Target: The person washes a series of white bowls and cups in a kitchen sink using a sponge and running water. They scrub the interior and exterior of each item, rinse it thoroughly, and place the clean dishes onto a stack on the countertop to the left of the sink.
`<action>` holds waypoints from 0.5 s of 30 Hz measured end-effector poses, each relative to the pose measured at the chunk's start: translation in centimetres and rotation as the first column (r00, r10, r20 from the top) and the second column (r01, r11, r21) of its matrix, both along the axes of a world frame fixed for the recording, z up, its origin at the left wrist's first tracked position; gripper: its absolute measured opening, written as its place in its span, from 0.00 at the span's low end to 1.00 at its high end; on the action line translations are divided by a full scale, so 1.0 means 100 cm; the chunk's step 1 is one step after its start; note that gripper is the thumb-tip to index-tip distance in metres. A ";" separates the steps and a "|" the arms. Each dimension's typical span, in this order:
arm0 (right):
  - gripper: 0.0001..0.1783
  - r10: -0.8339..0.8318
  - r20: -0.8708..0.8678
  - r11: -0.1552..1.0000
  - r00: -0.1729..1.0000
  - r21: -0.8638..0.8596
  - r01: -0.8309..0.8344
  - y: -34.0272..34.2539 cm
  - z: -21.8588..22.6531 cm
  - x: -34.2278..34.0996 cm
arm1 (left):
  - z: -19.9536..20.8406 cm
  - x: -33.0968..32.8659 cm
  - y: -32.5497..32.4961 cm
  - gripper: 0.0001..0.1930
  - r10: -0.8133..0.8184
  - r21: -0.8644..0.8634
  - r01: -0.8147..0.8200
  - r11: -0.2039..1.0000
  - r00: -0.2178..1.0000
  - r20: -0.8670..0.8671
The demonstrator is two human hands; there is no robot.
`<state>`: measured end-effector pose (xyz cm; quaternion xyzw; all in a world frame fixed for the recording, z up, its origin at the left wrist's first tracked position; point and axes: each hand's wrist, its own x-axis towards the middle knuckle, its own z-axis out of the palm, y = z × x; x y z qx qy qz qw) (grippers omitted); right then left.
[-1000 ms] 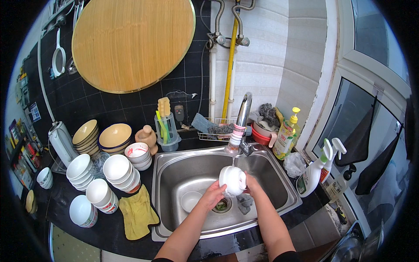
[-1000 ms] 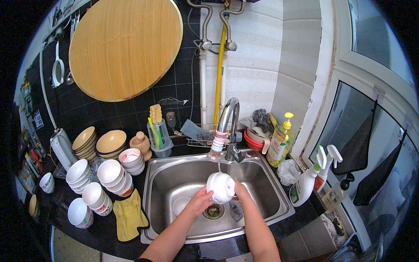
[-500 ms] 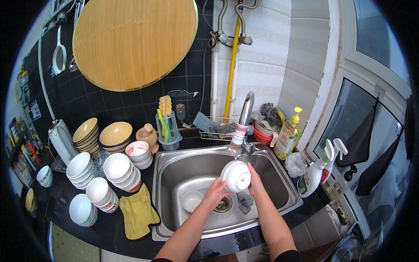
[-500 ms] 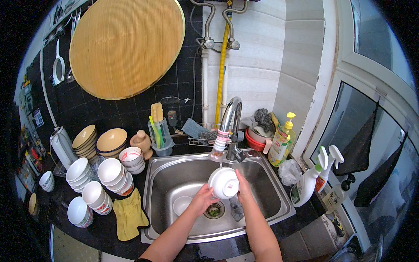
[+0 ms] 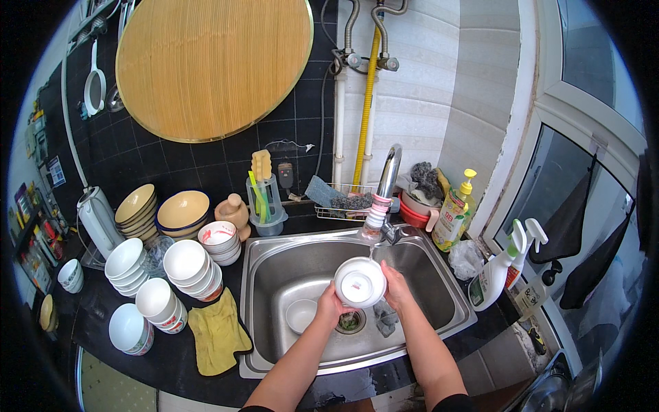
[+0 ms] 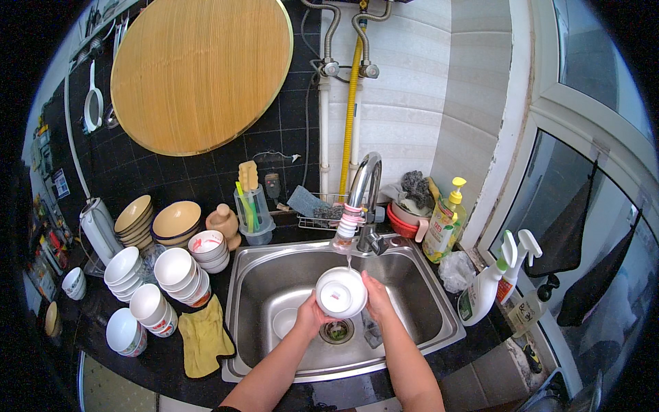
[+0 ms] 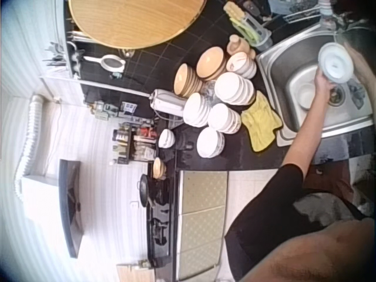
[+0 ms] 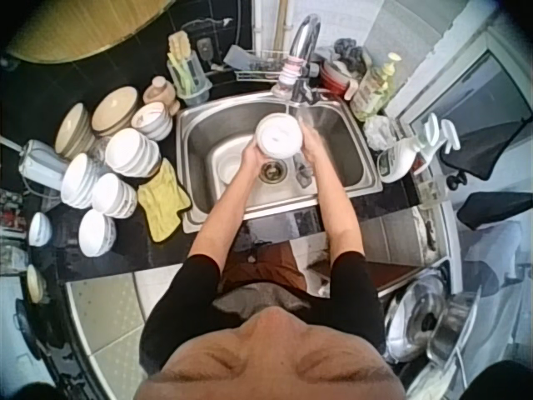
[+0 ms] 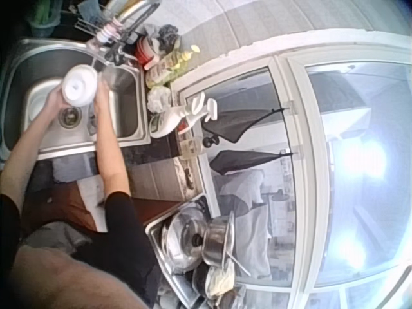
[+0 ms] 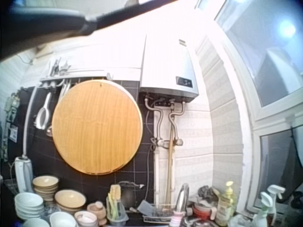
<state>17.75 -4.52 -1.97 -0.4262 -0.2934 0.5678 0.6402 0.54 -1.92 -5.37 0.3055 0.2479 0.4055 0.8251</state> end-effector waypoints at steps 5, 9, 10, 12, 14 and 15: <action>0.20 0.172 -0.061 0.983 0.983 0.070 -0.168 -0.010 0.018 -0.011 | 0.008 -0.002 -0.003 0.23 0.007 -0.105 0.005 0.994 0.994 0.112; 0.21 0.302 -0.073 0.948 0.951 0.126 -0.291 -0.013 0.021 -0.012 | 0.002 -0.003 0.003 0.22 0.040 -0.166 -0.005 0.986 0.978 0.204; 0.21 0.324 -0.064 0.938 0.944 0.147 -0.312 -0.014 0.022 -0.014 | -0.001 -0.003 0.004 0.22 0.042 -0.169 -0.004 0.986 0.974 0.222; 0.21 0.328 -0.079 0.933 0.941 0.180 -0.310 -0.015 0.022 -0.015 | -0.003 -0.003 0.004 0.22 0.033 -0.174 0.009 0.985 0.971 0.238; 0.21 0.290 -0.126 0.944 0.949 0.201 -0.262 -0.012 0.016 -0.014 | -0.003 -0.001 0.004 0.22 0.010 -0.178 0.034 0.983 0.971 0.238; 0.20 0.247 -0.165 0.955 0.955 0.207 -0.212 -0.010 0.015 -0.012 | -0.007 0.001 0.006 0.21 -0.023 -0.178 0.062 0.982 0.977 0.214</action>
